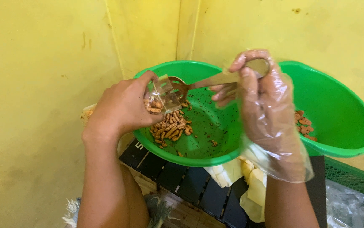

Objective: The person is manually packaging snacks by scooping them from a large bowl into small plastic bags using a spoon.

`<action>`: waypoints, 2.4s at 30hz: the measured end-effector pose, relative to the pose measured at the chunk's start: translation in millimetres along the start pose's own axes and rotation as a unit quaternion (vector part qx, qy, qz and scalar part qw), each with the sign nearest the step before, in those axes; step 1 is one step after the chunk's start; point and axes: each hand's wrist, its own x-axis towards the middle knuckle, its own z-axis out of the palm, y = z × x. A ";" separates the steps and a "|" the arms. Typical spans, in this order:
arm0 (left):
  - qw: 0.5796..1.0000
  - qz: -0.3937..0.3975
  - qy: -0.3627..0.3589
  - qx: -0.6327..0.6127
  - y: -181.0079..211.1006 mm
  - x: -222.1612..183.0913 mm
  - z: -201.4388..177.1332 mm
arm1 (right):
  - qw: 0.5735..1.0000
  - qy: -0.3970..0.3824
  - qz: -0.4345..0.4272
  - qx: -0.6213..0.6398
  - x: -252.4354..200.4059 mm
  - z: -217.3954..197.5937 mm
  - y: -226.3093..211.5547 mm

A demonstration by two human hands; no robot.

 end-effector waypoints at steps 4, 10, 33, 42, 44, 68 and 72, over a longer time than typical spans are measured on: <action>0.999 -0.005 0.022 -0.041 -4.2 -3.8 -3.7 | 0.996 0.026 0.008 0.091 -0.5 6.0 0.7; 0.982 0.038 0.033 -0.181 -19.6 -5.4 -4.4 | 0.990 0.103 -0.014 0.096 -14.6 -19.5 -4.2; 0.967 0.009 0.097 -0.236 -29.2 -3.9 0.5 | 0.952 0.125 0.273 -0.065 23.2 -45.6 31.3; 0.965 -0.004 0.099 -0.242 -29.9 -0.5 4.4 | 0.897 -0.053 0.391 -0.200 24.3 -17.7 93.0; 0.967 -0.004 0.097 -0.236 -29.5 -1.1 3.7 | 0.860 -0.079 0.415 -0.286 26.5 -16.3 75.7; 0.977 -0.031 0.067 -0.200 -20.9 -4.5 -3.2 | 0.726 -0.211 0.379 -0.534 9.0 -4.8 76.7; 0.975 -0.042 0.062 -0.209 -15.2 -7.5 -7.7 | 0.745 -0.215 0.371 -0.511 15.2 -10.9 66.7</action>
